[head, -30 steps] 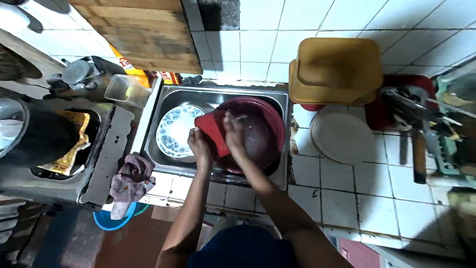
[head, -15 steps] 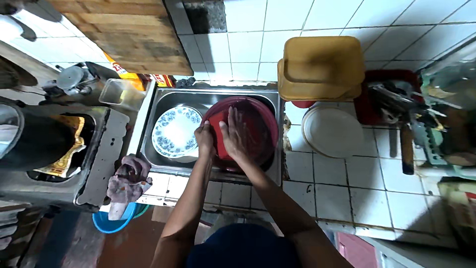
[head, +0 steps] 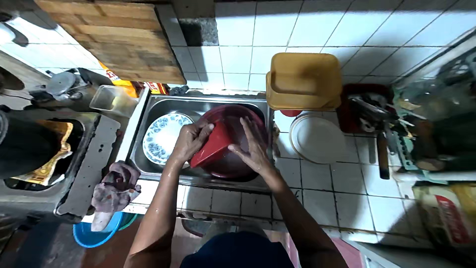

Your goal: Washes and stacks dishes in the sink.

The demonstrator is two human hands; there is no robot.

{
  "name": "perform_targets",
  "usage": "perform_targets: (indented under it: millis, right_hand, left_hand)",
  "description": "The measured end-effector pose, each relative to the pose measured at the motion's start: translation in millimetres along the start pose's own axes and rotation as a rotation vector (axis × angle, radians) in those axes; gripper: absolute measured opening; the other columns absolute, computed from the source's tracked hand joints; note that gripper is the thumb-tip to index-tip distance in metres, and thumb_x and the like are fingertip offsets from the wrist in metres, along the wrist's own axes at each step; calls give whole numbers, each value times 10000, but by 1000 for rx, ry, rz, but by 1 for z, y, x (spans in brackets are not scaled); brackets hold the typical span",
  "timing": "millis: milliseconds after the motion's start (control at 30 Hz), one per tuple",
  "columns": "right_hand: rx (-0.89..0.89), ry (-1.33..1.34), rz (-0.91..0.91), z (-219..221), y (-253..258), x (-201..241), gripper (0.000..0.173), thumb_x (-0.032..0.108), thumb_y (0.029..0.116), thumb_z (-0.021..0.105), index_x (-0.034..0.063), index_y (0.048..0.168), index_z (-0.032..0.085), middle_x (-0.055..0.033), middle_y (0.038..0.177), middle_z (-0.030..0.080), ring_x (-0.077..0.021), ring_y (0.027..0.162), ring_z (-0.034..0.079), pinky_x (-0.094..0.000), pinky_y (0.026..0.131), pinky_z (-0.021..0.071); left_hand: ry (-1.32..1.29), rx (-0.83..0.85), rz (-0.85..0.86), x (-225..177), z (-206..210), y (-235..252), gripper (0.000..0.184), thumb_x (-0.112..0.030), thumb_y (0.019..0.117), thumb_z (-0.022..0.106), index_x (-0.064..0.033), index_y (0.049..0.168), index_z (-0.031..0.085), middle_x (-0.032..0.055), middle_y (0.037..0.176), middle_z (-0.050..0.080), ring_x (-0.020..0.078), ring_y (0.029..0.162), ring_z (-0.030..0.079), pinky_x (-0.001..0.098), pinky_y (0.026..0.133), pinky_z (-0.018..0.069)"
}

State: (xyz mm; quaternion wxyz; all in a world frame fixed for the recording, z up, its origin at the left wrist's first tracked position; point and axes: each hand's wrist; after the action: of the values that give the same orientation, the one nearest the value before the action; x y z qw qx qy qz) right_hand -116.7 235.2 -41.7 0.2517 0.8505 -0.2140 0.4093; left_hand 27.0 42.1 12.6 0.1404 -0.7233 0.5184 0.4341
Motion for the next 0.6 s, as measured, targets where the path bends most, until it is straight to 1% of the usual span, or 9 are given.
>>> perform_targets:
  millis: [67,133,200,267,333,367,433,533,600]
  right_hand:
    - [157,113,-76,-19,13,4,1137,606,799,763,82,1643,211,-141,1690,248,-304,1570,201,-518,1278,185]
    - [347,316,-100,-29,21,6,1163,475,760,845,100,1649,194,-109,1667,309,-203,1520,318,-418,1244,301]
    - [448,508,-107,-29,22,8,919,308,775,862,48,1539,422,-86,1484,550,-119,1336,541,-332,1130,466]
    - [437,610,-63,-16,19,9,608,219,770,870,-5,1281,631,-78,1149,725,-103,1057,693,-319,954,587]
    - [406,582,-24,-2,13,9,483,205,815,849,-13,1197,649,-88,1059,733,-118,998,706,-340,933,595]
    - [381,504,-19,1,10,12,456,225,847,826,-3,1200,649,-92,1054,730,-121,996,703,-348,936,587]
    - [309,333,-52,-7,7,24,430,253,912,771,16,1248,645,-108,1077,732,-143,1005,709,-375,935,584]
    - [128,192,-228,-55,7,59,419,164,969,692,5,1351,622,-136,1269,689,-143,1146,673,-342,1002,553]
    - [-22,55,-349,-94,10,78,377,133,991,654,-13,1339,633,-147,1302,670,-127,1202,638,-290,1045,508]
  left_hand:
    - [-159,89,78,-4,-10,3,276,-225,1051,571,-104,814,645,-42,626,566,5,495,487,153,473,415]
    - [-326,149,119,-7,-18,6,287,-178,1035,578,-122,763,650,-75,598,565,-25,473,474,117,454,399]
    - [-393,168,143,-9,-22,9,286,-152,1018,596,-133,739,657,-87,592,579,-26,470,481,117,447,403]
    - [-309,102,164,-8,-25,8,255,-155,988,641,-134,737,682,-87,643,626,-27,529,534,123,496,446]
    - [-97,-5,155,-7,-29,1,152,-190,974,657,-87,902,743,-19,916,698,36,835,641,215,775,540]
    - [-34,-46,120,-7,-33,-4,180,-168,986,650,-37,1064,744,63,1129,698,127,1058,647,320,961,528]
    - [6,-180,29,0,-39,-16,270,-129,1007,628,-3,1237,693,140,1353,632,219,1254,600,400,1078,484]
    - [-6,-417,-154,40,-50,-44,250,-131,1023,615,-5,1232,670,128,1296,655,157,1140,657,341,976,551]
    - [87,-468,-411,69,-58,-65,299,-200,1034,620,-2,1253,659,189,1272,669,285,1068,678,493,939,541]
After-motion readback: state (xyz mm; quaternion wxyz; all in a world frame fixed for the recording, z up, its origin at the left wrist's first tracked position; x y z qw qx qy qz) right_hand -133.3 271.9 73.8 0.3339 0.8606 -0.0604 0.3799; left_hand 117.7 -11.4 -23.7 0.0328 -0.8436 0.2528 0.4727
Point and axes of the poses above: each hand's wrist, its own y-axis towards the middle knuckle, its own z-axis out of the palm, x = y × z
